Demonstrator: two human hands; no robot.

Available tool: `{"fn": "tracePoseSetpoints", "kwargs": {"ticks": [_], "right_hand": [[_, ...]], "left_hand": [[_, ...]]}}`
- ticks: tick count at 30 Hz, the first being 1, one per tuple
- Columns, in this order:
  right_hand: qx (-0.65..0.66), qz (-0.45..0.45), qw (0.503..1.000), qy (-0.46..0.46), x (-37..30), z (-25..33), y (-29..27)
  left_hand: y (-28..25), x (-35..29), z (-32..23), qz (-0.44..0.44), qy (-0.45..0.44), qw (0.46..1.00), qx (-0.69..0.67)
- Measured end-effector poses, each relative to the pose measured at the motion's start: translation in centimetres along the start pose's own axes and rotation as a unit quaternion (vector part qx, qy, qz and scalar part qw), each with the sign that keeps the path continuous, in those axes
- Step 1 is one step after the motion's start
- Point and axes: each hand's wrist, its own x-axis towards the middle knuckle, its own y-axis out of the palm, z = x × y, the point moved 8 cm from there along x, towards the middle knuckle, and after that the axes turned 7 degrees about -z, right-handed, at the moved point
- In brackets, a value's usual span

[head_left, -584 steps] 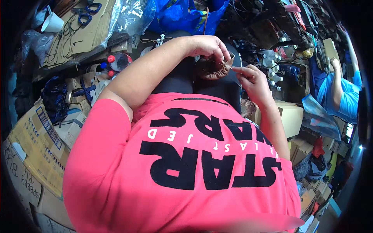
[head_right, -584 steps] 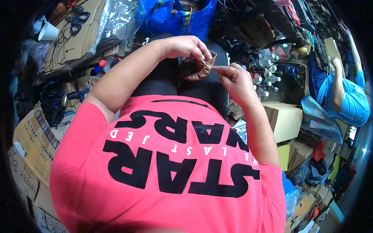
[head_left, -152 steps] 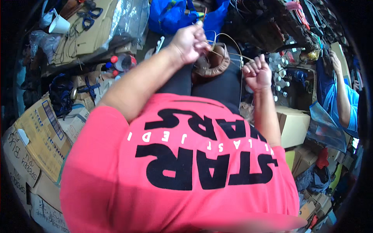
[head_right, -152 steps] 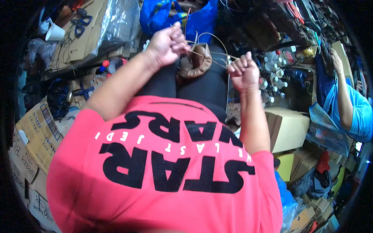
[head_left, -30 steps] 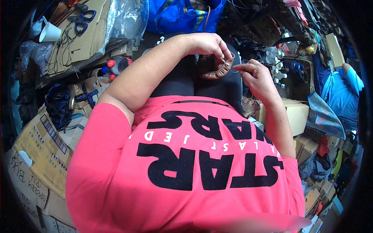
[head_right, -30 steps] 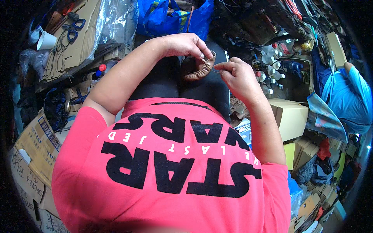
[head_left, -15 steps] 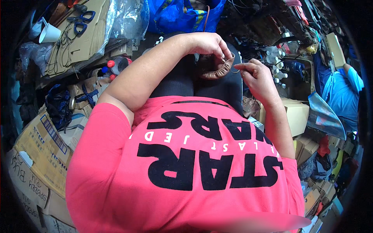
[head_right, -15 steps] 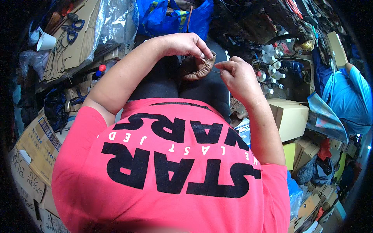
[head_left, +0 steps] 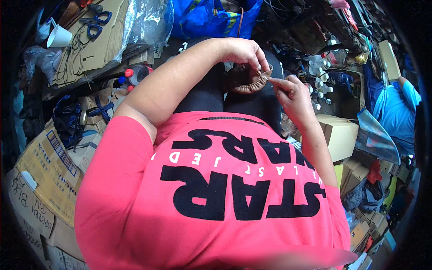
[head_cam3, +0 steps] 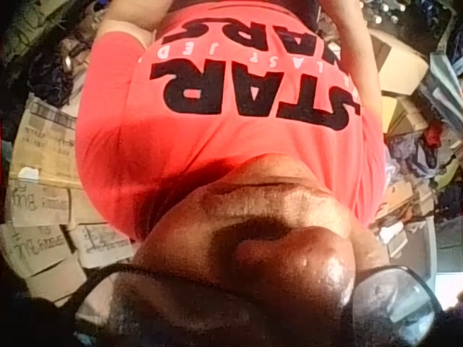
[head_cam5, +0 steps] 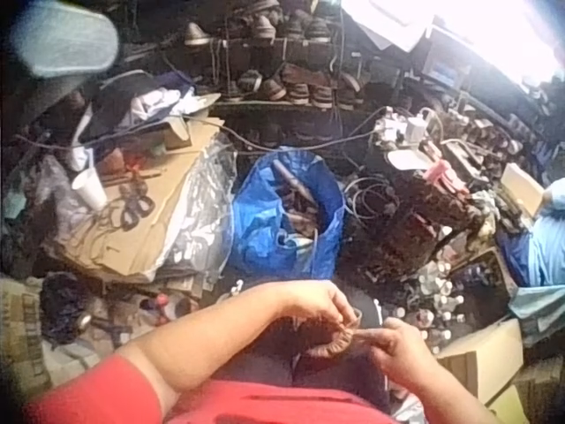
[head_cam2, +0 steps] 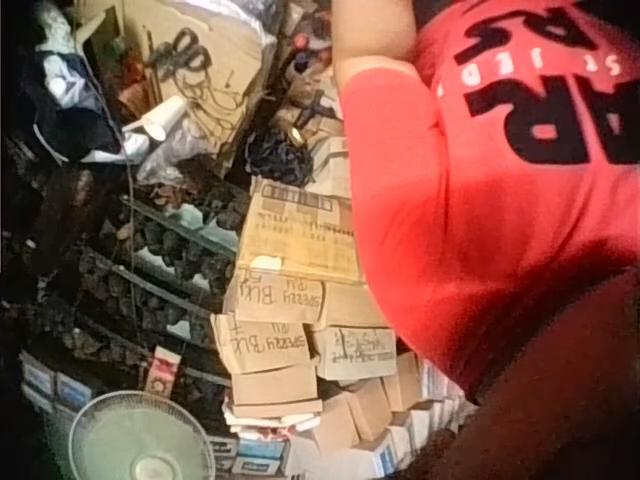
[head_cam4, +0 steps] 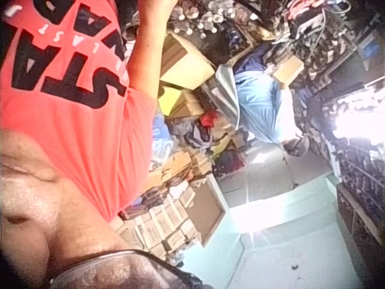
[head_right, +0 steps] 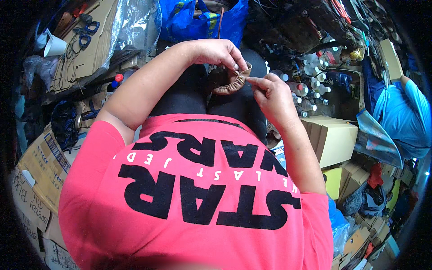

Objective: Stitching a leather shoe component by hand using a needle and thread.

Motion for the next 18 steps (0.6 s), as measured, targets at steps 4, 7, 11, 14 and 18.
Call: {"fn": "tracePoseSetpoints", "kwargs": {"ticks": [4, 7, 11, 14, 18], "right_hand": [[-0.054, 0.003, 0.998, -0.041, 0.4, 0.7, -0.1], [-0.071, 0.007, 0.995, -0.064, 0.7, 0.9, 0.1], [0.011, 0.05, 0.998, -0.033, 1.7, -1.4, 0.4], [0.088, 0.097, 0.991, 0.0, 2.1, -3.8, 1.1], [0.202, 0.161, 0.965, 0.035, 2.5, -5.3, 2.2]], "left_hand": [[0.3, 0.3, -0.2, 0.011, 0.001, 1.0, 0.024], [0.5, 1.2, -0.1, 0.026, 0.02, 0.998, 0.053], [0.3, 1.3, -0.6, 0.007, 0.075, 0.99, 0.122], [0.3, 1.0, -0.6, 0.008, 0.075, 0.994, 0.077], [0.6, 0.8, -0.9, 0.037, 0.094, 0.985, 0.139]]}}
